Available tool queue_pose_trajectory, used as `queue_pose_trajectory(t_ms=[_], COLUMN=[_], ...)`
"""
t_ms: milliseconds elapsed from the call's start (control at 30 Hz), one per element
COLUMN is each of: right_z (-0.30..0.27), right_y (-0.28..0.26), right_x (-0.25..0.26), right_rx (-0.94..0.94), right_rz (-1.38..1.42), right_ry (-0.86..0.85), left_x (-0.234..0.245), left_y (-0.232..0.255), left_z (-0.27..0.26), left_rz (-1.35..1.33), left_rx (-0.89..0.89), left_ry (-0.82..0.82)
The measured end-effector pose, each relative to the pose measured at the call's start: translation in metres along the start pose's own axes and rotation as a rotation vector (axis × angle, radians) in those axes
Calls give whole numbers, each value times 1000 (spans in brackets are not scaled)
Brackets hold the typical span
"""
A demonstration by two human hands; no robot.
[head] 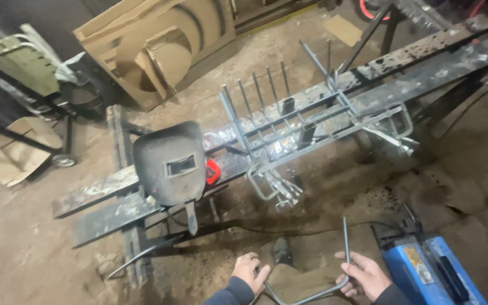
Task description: The person positions metal rods on a welding jig and welds the joints with an arc welder, producing sparks, then lifts the welding helmet and handles a bent metal rod while moving around the workbench.
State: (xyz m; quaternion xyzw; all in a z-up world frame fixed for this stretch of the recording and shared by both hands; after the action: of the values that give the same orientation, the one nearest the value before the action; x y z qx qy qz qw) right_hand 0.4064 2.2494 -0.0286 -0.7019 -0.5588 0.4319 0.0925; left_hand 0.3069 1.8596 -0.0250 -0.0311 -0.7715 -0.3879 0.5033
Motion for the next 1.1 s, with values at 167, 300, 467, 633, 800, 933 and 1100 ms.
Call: queue_pose_trajectory(t_ms=[167,300,467,633,800,933,1100], right_z=[-2,16,34,54,61,81,124], right_y=[-79,-114,-153,-201,-233,-251,-251], right_x=[13,40,74,104,137,154,176], right_rx=[-50,38,-6,-70,-147,-186,-75], right_rz=[-150,-237,-266,-283,-329,-353,-388], right_ry=[47,-8,-74,-149,-206,-265,-221], left_x=[-37,-45,-71,-77,-105,-113,-115], left_y=[-38,-35,-34,5,36,60,73], left_z=[62,83,109,127,142,142,155], left_rz=[-354,-1221,-1322,-1689,-1744,-1904,-1981], left_rx=[370,574,547,703,640,553,345], left_ry=[-50,-128,-23,149,268,384,474])
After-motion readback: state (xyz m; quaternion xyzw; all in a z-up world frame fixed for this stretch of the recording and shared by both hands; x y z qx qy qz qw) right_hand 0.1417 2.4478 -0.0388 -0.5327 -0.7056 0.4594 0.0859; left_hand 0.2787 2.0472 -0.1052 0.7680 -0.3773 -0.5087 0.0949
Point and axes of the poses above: each hand's wrist, its own z-axis towards the middle knuckle, its own x-axis out of the back of the hand, y = z × x, the point moved 1 cm from there along z, towards the middle knuckle, and after that the axes turned 14 degrees about -y, right-handed, at the moved point
